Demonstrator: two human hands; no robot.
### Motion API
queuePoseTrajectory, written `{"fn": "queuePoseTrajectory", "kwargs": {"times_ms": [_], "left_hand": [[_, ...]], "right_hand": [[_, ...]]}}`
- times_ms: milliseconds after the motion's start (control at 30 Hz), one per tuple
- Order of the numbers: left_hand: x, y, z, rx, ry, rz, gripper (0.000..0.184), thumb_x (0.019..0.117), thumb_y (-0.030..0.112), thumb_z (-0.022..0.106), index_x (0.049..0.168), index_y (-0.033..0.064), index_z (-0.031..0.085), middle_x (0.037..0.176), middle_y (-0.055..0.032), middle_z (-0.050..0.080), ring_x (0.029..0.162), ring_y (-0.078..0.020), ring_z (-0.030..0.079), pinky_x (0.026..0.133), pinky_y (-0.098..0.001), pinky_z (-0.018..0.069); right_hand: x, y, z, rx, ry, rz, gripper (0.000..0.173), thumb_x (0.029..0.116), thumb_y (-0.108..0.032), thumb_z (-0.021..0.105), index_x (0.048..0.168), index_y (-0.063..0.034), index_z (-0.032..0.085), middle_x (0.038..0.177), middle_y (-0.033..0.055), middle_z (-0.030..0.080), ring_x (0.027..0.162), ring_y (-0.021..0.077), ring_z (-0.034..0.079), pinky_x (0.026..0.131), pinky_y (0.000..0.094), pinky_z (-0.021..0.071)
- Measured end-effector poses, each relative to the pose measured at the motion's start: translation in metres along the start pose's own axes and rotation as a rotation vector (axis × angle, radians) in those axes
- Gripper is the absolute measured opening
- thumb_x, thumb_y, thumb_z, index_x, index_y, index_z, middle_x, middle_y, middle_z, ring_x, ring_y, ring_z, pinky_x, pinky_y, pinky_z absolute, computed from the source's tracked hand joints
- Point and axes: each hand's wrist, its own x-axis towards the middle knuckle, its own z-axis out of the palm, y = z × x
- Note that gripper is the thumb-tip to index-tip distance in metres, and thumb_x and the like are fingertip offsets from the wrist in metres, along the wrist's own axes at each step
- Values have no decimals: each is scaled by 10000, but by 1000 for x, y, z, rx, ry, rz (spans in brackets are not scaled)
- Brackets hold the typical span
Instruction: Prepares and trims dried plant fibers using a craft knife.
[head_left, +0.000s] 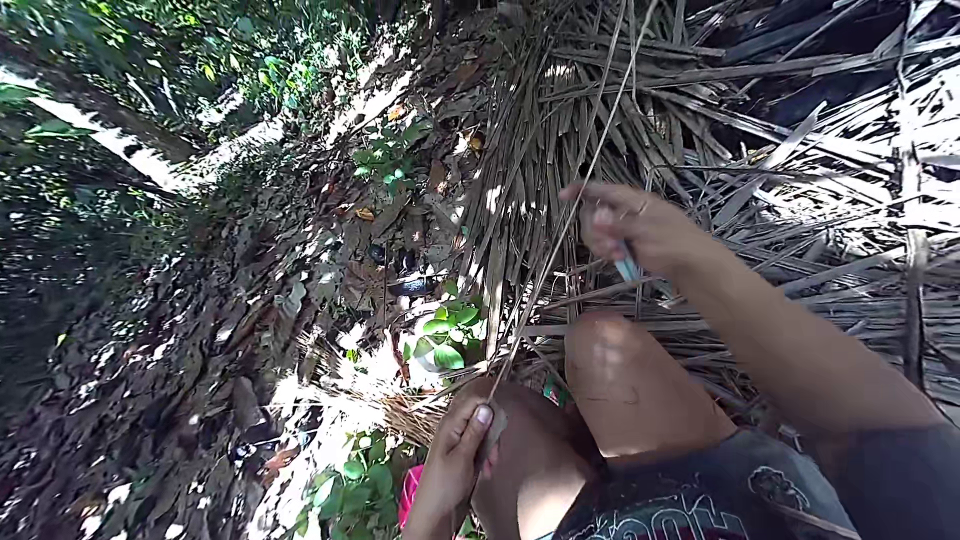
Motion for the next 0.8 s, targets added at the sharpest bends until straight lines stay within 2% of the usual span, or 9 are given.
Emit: {"fn": "queuePoseTrajectory", "kwargs": {"times_ms": [67,133,233,300,467,533,600,700,800], "left_hand": [[-4,-10,-5,-49,-21,-33,304,1042,471,523,914,226,649,630,119,602,503,40,557,476,-131,482],[-2,-12,-1,-85,13,-61,294,1051,440,522,916,212,650,623,103,607,495,21,562,469,-142,486],[5,-4,5,-129,20,-72,277,1068,394,493,924,205,637,628,97,610,494,20,563,470,-139,490],[5,-5,1,-157,-22,-71,264,1064,395,507,935,209,644,638,92,622,496,22,570,472,-134,493],[-18,-42,-32,-132,-70,-73,308,1040,471,517,961,228,688,687,80,665,565,8,626,539,-157,540],[-16,-47,-31,-53,-31,-27,309,1063,426,492,1022,212,712,796,56,739,687,-16,688,656,-188,579],[-4,-39,-20,46,3,112,326,1063,425,486,1110,212,728,866,88,735,780,7,675,744,-178,565],[23,-10,4,115,70,280,292,1070,372,498,1093,191,726,782,140,639,692,60,574,656,-124,493],[39,17,25,105,112,333,236,1066,262,522,1048,127,715,746,145,610,632,76,531,582,-101,452]], "right_hand": [[8,-7,-17,40,75,-73,308,1040,-198,486,1338,-196,563,652,-188,515,529,-49,492,506,136,448],[0,2,1,14,26,10,354,1025,-188,484,1375,-191,535,642,-150,513,519,-34,495,499,153,456],[-31,40,62,-27,-309,316,420,1041,-159,504,1452,-72,501,807,-48,585,611,-27,497,557,150,436],[-38,50,79,13,-427,361,419,1046,-142,489,1445,-13,494,805,-42,581,601,-34,470,542,147,403],[-5,15,8,6,-57,115,395,1023,-200,496,1402,-102,546,716,-148,541,561,-68,474,523,115,418],[1,9,-6,31,-41,34,373,1022,-186,506,1387,-125,551,681,-150,520,535,-53,467,502,123,413],[-4,12,3,5,-86,51,357,1018,-173,508,1368,-127,564,685,-139,537,543,-51,484,509,121,426],[-17,27,26,-30,-149,140,345,1005,-173,540,1337,-104,606,718,-92,576,560,-44,497,517,114,432],[-33,33,50,-74,-242,238,375,1024,-220,537,1354,-46,576,760,-98,557,613,-67,492,564,105,421]]}}
